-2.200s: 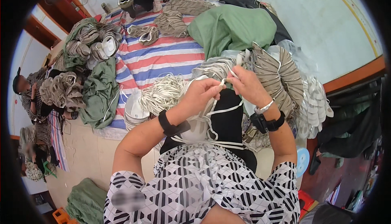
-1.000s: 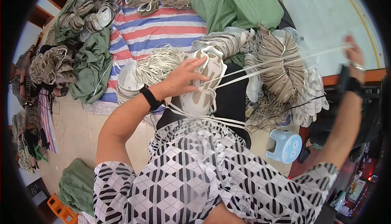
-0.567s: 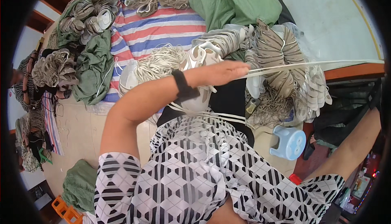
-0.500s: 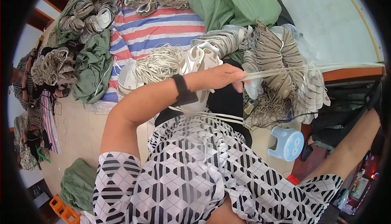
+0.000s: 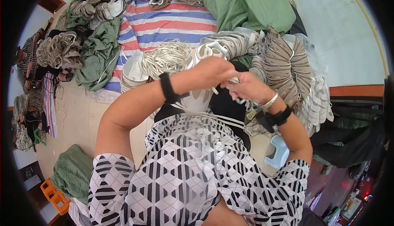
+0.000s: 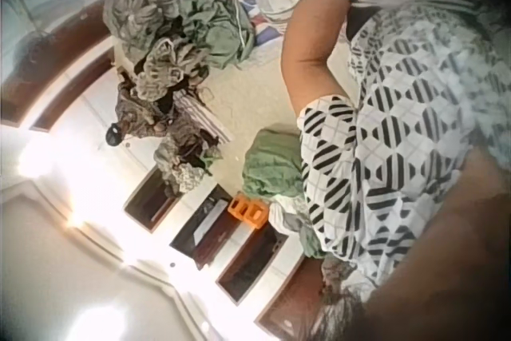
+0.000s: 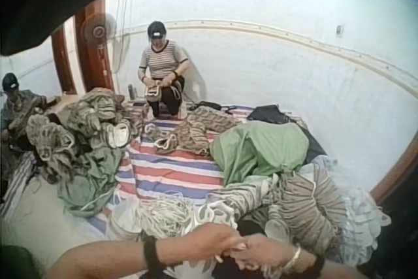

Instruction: The person sits on the floor and laces a white sneaker by hand. They thread the laces through the eyelets, pull them tight, and adjust the fit repeatedly. The person works on a single shoe while surrounded by piles of other shoes and laces.

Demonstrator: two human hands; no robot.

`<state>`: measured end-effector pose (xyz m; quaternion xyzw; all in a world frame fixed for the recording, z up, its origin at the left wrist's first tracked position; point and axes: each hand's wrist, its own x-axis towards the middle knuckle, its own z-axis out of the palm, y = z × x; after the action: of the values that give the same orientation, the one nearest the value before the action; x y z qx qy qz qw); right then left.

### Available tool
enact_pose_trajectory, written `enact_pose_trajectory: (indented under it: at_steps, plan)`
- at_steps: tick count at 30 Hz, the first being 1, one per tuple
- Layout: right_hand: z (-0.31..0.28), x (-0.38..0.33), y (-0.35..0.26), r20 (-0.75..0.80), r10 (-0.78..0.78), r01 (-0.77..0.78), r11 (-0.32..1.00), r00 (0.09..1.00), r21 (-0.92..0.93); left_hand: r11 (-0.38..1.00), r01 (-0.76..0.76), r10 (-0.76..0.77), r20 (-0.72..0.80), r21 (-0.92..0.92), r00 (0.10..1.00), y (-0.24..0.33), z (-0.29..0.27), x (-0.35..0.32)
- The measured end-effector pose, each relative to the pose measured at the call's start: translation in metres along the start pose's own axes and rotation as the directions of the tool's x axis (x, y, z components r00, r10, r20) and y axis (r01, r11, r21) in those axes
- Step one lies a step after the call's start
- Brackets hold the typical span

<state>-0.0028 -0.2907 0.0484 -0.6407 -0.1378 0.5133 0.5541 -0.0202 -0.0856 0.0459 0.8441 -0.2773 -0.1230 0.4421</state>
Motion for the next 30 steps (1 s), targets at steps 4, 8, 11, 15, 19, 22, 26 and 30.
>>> enact_pose_trajectory:
  at_steps: [4, 8, 11, 15, 19, 22, 26, 30]
  plan:
    - [-0.009, 0.014, 0.036, -0.183, 0.11, -0.032, 0.922, 0.977, 0.386, 0.998, 0.04, -0.019, -0.41, 0.041, 0.912, -0.042, -0.015, -0.061]
    - [-0.017, 0.014, 0.061, -0.181, 0.205, -0.081, 0.846, 0.962, 0.527, 0.911, 0.116, -0.041, -0.192, 0.395, 0.981, -0.036, -0.005, -0.102]
    - [0.013, 0.022, 0.053, -0.247, 0.174, -0.111, 0.962, 0.953, 0.251, 0.884, 0.177, -0.069, -0.253, 0.433, 0.965, -0.043, 0.004, -0.104]
    - [0.037, 0.034, 0.041, -0.294, 0.142, -0.151, 0.988, 0.945, -0.01, 0.913, 0.195, -0.1, -0.266, 0.359, 0.959, -0.049, 0.006, -0.097]
    - [0.042, 0.041, 0.052, -0.375, 0.098, -0.17, 0.972, 0.922, -0.161, 0.886, 0.155, -0.032, -0.276, 0.436, 0.961, -0.044, 0.012, -0.09]
    - [0.041, 0.035, 0.049, -0.428, 0.101, -0.116, 0.993, 0.898, -0.008, 0.885, 0.22, -0.108, -0.279, 0.41, 0.954, -0.039, 0.016, -0.09]
    - [0.049, 0.04, 0.043, -0.429, 0.041, -0.161, 0.955, 0.903, -0.247, 0.918, 0.17, -0.054, -0.311, 0.36, 0.949, -0.04, 0.022, -0.087]
    - [0.047, 0.046, 0.063, -0.403, -0.142, -0.046, 0.906, 0.904, -0.422, 0.944, 0.085, 0.055, -0.408, 0.318, 0.911, -0.04, 0.027, -0.082]
